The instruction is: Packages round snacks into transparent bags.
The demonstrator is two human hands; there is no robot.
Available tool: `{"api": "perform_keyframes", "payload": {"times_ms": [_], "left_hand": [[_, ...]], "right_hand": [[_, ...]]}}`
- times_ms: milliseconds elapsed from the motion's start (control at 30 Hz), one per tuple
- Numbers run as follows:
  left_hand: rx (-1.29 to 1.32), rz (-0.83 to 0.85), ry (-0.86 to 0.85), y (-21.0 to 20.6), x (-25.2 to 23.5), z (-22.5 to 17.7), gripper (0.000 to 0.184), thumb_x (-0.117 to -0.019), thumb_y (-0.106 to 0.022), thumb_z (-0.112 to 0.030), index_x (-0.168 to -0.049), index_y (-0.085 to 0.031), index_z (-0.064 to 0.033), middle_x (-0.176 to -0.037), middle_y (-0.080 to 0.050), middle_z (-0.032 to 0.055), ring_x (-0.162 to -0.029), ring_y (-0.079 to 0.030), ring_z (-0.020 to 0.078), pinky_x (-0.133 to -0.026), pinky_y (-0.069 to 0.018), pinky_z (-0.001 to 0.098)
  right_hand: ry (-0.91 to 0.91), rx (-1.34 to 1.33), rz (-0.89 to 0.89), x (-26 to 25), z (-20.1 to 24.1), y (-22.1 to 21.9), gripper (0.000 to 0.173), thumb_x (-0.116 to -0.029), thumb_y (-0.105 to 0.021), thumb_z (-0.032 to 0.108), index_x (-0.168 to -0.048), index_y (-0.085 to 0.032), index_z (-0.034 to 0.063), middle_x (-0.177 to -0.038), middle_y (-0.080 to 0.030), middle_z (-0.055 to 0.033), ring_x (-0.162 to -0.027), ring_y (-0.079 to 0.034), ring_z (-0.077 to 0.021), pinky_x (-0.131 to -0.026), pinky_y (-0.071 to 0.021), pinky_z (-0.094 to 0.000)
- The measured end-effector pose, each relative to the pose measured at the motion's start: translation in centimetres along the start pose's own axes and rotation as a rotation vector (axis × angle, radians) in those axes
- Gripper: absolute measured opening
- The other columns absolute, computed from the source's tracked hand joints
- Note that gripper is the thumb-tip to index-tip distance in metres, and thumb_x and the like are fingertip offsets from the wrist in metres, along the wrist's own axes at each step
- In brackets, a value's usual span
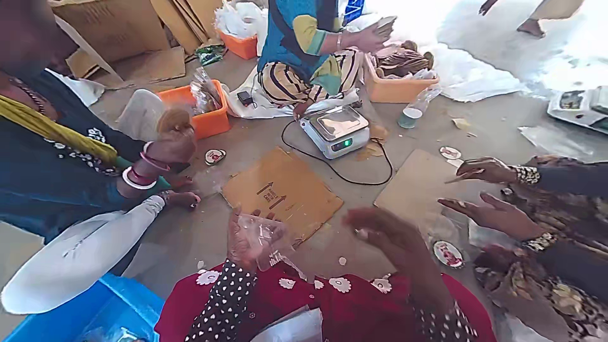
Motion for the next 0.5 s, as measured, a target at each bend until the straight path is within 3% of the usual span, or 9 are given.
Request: {"api": "perform_keyframes", "payload": {"times_ms": [100, 233, 367, 500], "left_hand": [[0.022, 0.009, -0.033, 1.1, -0.9, -0.2, 0.062, -0.1012, -0.035, -0.065, -0.132, -0.044, -0.0112, -0.110, -0.065, 0.0181, -0.095, -0.069, 0.0374, -0.074, -0.0595, 0.0569], [0.025, 0.025, -0.014, 3.2, -2.9, 0.1, 0.064, -0.0978, -0.037, -0.068, -0.129, -0.045, -0.0134, -0.110, -0.064, 0.0147, -0.098, -0.068, 0.0341, -0.080, -0.0575, 0.0559], [-0.010, -0.006, -0.027, 3.1, -3.2, -0.1, 0.066, -0.0986, -0.036, -0.067, -0.139, -0.040, -0.0145, -0.121, -0.060, 0.0159, -0.107, -0.064, 0.0355, -0.084, -0.0551, 0.0582], [-0.055, -0.032, -0.041, 2.9, -3.3, -0.2, 0.063, -0.1008, -0.035, -0.063, -0.139, -0.040, -0.0133, -0.118, -0.061, 0.0168, -0.101, -0.066, 0.0349, -0.079, -0.0566, 0.0567]], "right_hand": [[-0.268, 0.277, -0.210, -0.9, -6.5, 4.9, 0.027, -0.0993, -0.065, 0.017, -0.121, -0.067, 0.0016, -0.104, -0.075, -0.0071, -0.093, -0.073, -0.0139, -0.086, -0.0613, -0.0348], [-0.721, 0.484, -0.361, 0.3, -12.6, 8.1, 0.020, -0.0986, -0.068, 0.015, -0.112, -0.071, 0.0006, -0.098, -0.073, -0.0145, -0.086, -0.070, -0.0247, -0.083, -0.0563, -0.0468], [-0.910, 0.650, -0.286, -0.8, -14.1, 7.2, 0.021, -0.0942, -0.072, 0.020, -0.107, -0.073, 0.0028, -0.102, -0.072, -0.0163, -0.096, -0.068, -0.0312, -0.090, -0.0511, -0.0536], [-0.950, 0.843, -0.005, -1.0, -19.4, 6.5, 0.035, -0.0923, -0.071, 0.021, -0.122, -0.070, 0.0024, -0.119, -0.069, -0.0224, -0.116, -0.064, -0.0395, -0.100, -0.0483, -0.0600]]}}
Point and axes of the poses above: each hand's wrist, its own x-axis away from the middle knuckle, its own y-axis out of the back of the hand, z = x × y, the point moved 2 cm from there along -x, towards the middle knuckle
